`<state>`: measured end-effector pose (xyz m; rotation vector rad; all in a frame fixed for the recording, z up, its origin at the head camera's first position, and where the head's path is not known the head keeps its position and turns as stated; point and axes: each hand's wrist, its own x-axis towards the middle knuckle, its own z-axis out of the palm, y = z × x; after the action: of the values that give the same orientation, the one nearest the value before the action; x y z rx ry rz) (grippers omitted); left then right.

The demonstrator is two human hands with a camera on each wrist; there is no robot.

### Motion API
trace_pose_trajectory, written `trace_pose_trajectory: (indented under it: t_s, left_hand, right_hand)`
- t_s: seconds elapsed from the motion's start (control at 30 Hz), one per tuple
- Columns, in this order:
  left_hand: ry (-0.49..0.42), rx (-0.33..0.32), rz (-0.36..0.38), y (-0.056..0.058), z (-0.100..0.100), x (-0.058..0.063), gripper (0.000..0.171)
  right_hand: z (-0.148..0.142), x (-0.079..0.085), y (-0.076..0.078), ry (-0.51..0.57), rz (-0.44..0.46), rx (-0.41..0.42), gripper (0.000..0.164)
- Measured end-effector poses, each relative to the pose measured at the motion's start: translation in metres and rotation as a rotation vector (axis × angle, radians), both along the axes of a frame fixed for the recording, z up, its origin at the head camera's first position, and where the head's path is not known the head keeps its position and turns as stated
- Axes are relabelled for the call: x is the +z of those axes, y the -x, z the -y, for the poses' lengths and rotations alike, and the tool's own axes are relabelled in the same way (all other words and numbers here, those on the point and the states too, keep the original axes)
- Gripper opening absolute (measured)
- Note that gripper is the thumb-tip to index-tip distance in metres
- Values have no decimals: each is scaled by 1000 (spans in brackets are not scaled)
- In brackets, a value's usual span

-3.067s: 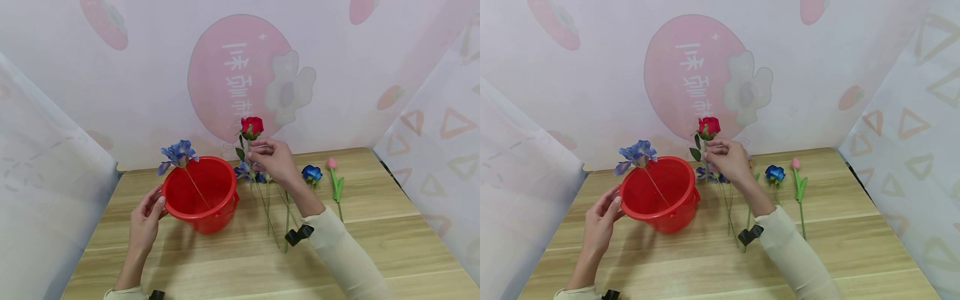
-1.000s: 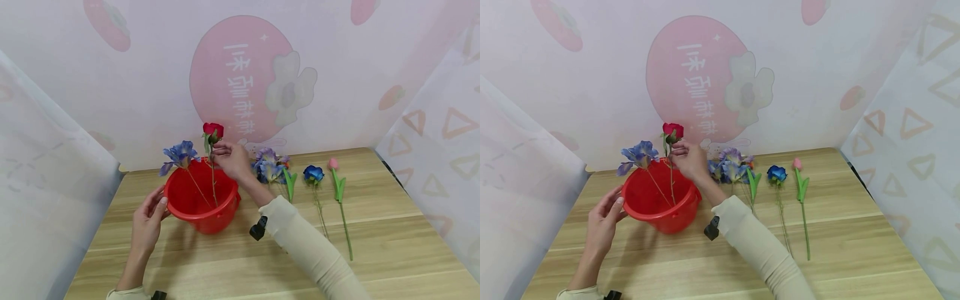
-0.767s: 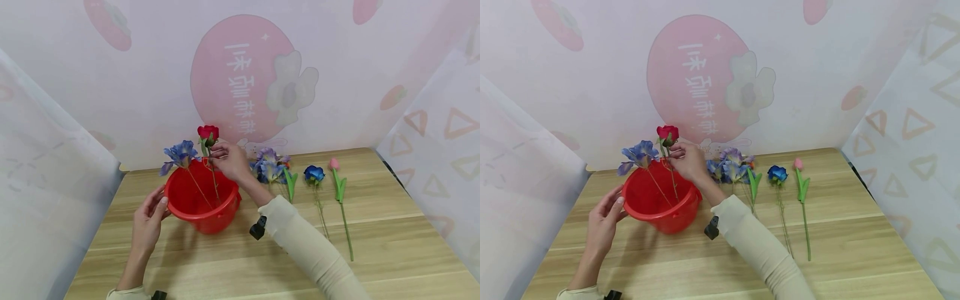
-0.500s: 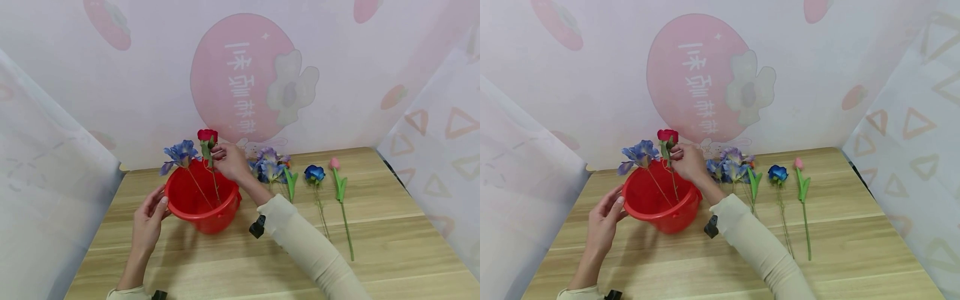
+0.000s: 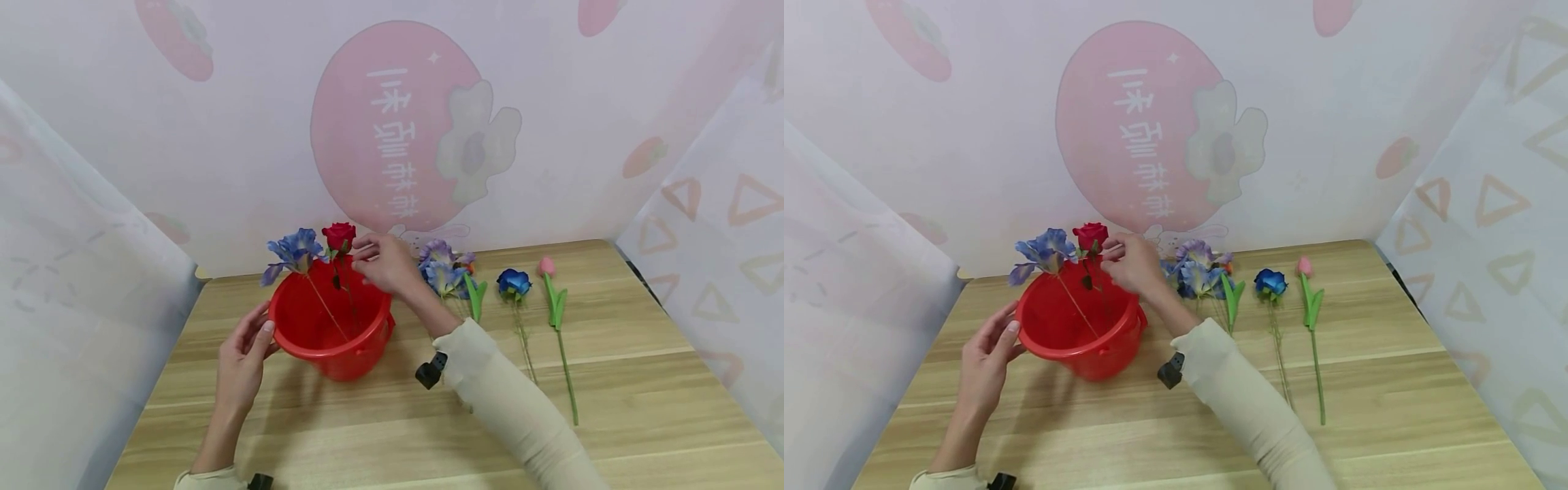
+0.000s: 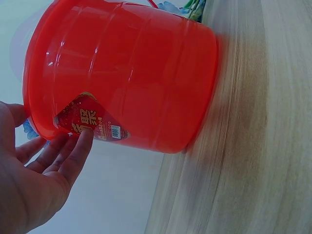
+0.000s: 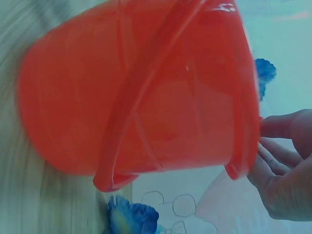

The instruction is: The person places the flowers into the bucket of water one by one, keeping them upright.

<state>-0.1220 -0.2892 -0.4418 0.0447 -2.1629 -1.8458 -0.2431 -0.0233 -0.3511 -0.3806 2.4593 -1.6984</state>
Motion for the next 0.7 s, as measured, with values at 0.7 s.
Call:
trace_pose_trajectory:
  t_s: [0.7]
  left_hand:
    - [-27, -4, 3, 1, -1, 0, 48]
  right_hand:
    - [-93, 0, -9, 136, 22, -97, 43]
